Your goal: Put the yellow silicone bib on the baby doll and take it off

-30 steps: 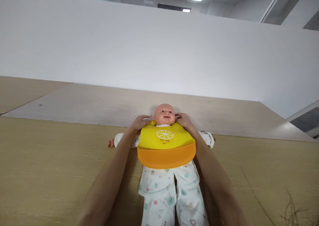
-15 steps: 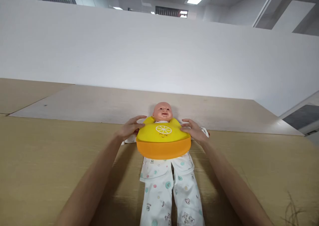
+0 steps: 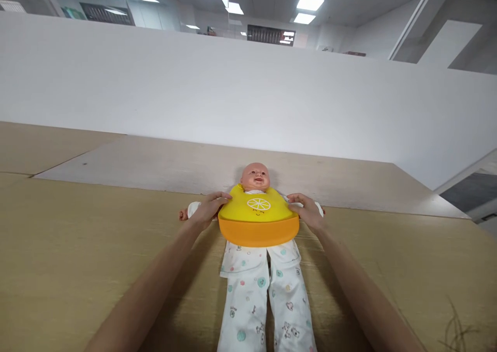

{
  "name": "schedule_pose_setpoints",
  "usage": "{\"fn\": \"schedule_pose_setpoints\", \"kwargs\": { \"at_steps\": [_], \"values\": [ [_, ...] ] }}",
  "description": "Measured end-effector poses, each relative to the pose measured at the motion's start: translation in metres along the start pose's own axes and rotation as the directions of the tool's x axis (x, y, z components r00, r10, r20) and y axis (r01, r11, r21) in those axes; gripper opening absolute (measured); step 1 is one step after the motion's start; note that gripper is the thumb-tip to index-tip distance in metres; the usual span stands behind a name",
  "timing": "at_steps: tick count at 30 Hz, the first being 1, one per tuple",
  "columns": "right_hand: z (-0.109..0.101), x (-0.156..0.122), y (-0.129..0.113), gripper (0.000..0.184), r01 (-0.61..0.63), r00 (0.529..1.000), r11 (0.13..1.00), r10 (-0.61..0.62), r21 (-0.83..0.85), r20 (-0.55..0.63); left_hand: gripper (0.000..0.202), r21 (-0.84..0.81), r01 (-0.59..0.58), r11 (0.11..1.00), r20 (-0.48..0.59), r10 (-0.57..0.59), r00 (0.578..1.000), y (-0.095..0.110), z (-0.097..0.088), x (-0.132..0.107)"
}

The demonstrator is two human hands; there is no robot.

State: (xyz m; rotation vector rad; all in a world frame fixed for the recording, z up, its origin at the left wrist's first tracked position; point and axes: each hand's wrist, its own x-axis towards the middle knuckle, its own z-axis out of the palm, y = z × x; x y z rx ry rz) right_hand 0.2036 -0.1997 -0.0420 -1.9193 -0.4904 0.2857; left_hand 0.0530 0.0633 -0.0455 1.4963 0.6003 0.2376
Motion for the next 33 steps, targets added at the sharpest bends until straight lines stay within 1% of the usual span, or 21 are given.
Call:
{"fn": "schedule_pose_setpoints", "kwargs": {
  "at_steps": [2, 5, 7, 10, 11, 13, 15, 17, 19, 20, 22, 24, 25, 28, 31, 33],
  "values": [
    [-0.001, -0.004, 0.002, 0.036, 0.004, 1.000, 1.000, -0.004, 0.002, 0.013, 0.031, 0.033, -0.005, 0.999, 0.035, 0.003, 0.999, 0.001, -0.004, -0.008],
    [-0.003, -0.013, 0.008, 0.046, -0.054, 0.997, 0.996, 0.050, 0.072, 0.055, 0.040, 0.074, -0.016, 0.997, 0.090, 0.009, 0.996, 0.004, -0.006, -0.022],
    [-0.003, -0.019, 0.011, 0.051, -0.081, 0.995, 0.989, 0.074, 0.128, 0.061, 0.044, 0.083, -0.031, 0.996, 0.121, 0.021, 0.992, 0.005, -0.005, -0.031],
    [-0.001, -0.023, 0.016, 0.054, -0.086, 0.996, 0.978, 0.078, 0.188, 0.046, 0.049, 0.112, -0.078, 0.991, 0.132, 0.063, 0.989, -0.001, -0.004, -0.039],
    [0.000, -0.024, 0.019, 0.054, -0.078, 0.997, 0.979, 0.075, 0.189, 0.021, 0.052, 0.138, -0.101, 0.985, 0.108, 0.086, 0.990, -0.006, -0.005, -0.040],
    [0.000, -0.026, 0.028, 0.052, -0.044, 0.998, 0.984, 0.052, 0.171, -0.045, 0.056, 0.190, -0.146, 0.971, 0.019, 0.146, 0.989, -0.019, -0.008, -0.041],
    [-0.004, -0.031, 0.042, 0.045, 0.035, 0.995, 0.995, -0.026, 0.094, -0.096, 0.050, 0.233, -0.173, 0.957, -0.089, 0.198, 0.976, -0.035, -0.013, -0.042],
    [-0.011, -0.040, 0.059, 0.041, 0.132, 0.985, 0.990, -0.137, -0.051, -0.106, 0.039, 0.331, -0.190, 0.924, -0.153, 0.252, 0.956, -0.048, -0.018, -0.044],
    [-0.018, -0.049, 0.075, 0.042, 0.203, 0.969, 0.953, -0.229, -0.226, -0.097, 0.038, 0.452, -0.208, 0.867, -0.168, 0.312, 0.935, -0.055, -0.021, -0.048],
    [-0.021, -0.054, 0.081, 0.042, 0.217, 0.964, 0.933, -0.251, -0.289, -0.087, 0.039, 0.505, -0.230, 0.832, -0.149, 0.347, 0.926, -0.058, -0.021, -0.050],
    [-0.024, -0.060, 0.089, 0.043, 0.229, 0.962, 0.900, -0.268, -0.370, -0.056, 0.038, 0.558, -0.295, 0.775, -0.067, 0.396, 0.916, -0.060, -0.018, -0.054],
    [-0.023, -0.062, 0.091, 0.042, 0.247, 0.961, 0.876, -0.276, -0.415, -0.010, 0.036, 0.579, -0.350, 0.736, 0.023, 0.414, 0.910, -0.061, -0.014, -0.057],
    [-0.022, -0.062, 0.091, 0.041, 0.261, 0.959, 0.865, -0.282, -0.429, 0.014, 0.035, 0.586, -0.365, 0.723, 0.048, 0.419, 0.907, -0.062, -0.013, -0.058],
    [-0.019, -0.060, 0.090, 0.040, 0.299, 0.951, 0.847, -0.304, -0.439, 0.061, 0.035, 0.589, -0.387, 0.710, 0.061, 0.439, 0.897, -0.067, -0.010, -0.059],
    [-0.018, -0.059, 0.089, 0.040, 0.295, 0.952, 0.851, -0.300, -0.435, 0.059, 0.033, 0.563, -0.437, 0.701, 0.108, 0.462, 0.880, -0.071, -0.011, -0.058],
    [-0.019, -0.060, 0.086, 0.040, 0.286, 0.956, 0.854, -0.285, -0.435, 0.069, 0.032, 0.547, -0.452, 0.705, 0.130, 0.462, 0.877, -0.071, -0.011, -0.058]
  ]
}}
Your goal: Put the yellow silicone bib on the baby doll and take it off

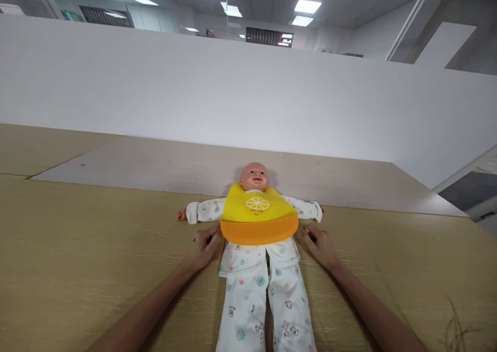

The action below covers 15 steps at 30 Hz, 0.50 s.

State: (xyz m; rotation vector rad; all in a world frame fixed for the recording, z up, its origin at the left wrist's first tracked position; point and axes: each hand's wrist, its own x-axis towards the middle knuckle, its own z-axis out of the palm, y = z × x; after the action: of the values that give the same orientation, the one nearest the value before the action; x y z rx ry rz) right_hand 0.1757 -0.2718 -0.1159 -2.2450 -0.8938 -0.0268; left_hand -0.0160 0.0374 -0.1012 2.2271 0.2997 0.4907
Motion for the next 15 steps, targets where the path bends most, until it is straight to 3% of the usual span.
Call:
{"fn": "schedule_pose_setpoints", "kwargs": {
  "at_steps": [10, 13, 15],
  "values": [
    [-0.004, -0.003, -0.005, 0.037, -0.052, 0.996, 0.999, 0.051, 0.009, 0.078, 0.028, -0.072, 0.078, 0.994, 0.038, -0.076, 0.996, 0.012, -0.003, -0.003],
    [-0.003, -0.006, -0.004, 0.036, -0.004, 0.996, 0.999, 0.008, -0.040, 0.090, 0.034, -0.043, 0.113, 0.993, -0.004, -0.113, 0.994, 0.013, -0.004, -0.004],
    [-0.003, -0.008, -0.006, 0.033, 0.025, 0.999, 0.996, -0.022, -0.080, 0.031, 0.034, -0.020, 0.139, 0.990, -0.077, -0.140, 0.987, 0.014, -0.005, -0.004]
  ]
}}
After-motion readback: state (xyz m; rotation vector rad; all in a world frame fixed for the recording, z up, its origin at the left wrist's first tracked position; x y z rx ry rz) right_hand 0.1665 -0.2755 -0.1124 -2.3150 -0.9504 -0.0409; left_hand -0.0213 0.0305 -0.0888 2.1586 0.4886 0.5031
